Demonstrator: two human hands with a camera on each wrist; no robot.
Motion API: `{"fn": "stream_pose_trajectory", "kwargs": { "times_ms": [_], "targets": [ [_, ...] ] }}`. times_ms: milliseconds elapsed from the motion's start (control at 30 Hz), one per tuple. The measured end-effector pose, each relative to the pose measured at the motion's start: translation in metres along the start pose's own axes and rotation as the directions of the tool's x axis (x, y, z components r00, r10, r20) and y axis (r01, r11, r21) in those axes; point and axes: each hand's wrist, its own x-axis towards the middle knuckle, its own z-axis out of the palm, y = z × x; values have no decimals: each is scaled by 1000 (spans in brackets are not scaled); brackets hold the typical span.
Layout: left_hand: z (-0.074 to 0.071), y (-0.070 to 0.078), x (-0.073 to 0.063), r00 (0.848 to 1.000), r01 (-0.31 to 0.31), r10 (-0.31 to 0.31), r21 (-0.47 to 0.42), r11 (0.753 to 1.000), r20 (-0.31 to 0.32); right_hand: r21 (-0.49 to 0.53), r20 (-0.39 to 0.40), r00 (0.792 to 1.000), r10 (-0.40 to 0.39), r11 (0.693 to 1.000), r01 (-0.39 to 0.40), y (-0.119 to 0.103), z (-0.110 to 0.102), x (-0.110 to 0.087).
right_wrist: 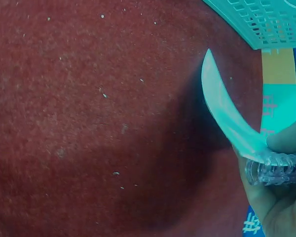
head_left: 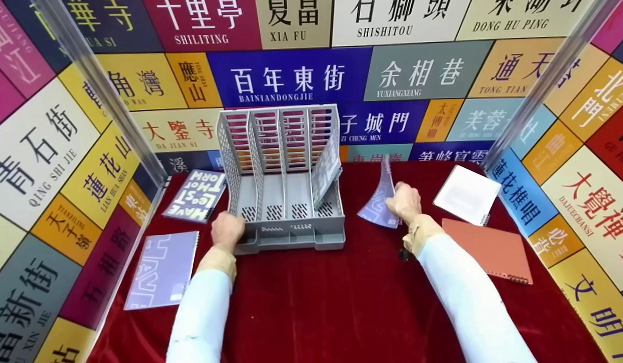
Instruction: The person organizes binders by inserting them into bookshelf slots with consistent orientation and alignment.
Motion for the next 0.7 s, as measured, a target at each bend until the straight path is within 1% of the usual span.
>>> {"fn": "stream_pose_trajectory", "kwargs": {
  "times_ms": [100, 167, 300, 400, 533, 700],
  "targets": [
    [0, 0, 1, 1000, -3, 3, 0, 1000, -3, -22, 50, 998, -44, 999, 45, -2, -4, 0],
    [1, -1, 2, 1000, -4, 4, 6, 1000, 2, -32, 85, 995, -59, 998, 62, -2, -6, -1],
    [3, -3, 3, 1000, -2, 1, 16, 1000, 12, -32, 118, 989, -84, 996, 88, -4, -8, -6],
    [3, -3, 3, 1000, -7, 7, 7, 1000, 6, 25, 89, 991, -98, 995, 96, -9, -9, -9],
    [1, -1, 2, 1000, -15, 15, -1, 1000, -4, 108, 15, 994, -110, 988, 108, -20, -10, -12],
    [0, 0, -1, 1000, -18, 18, 5, 1000, 2, 131, -64, 991, -118, 983, 126, -32, -12, -18]
  ]
}}
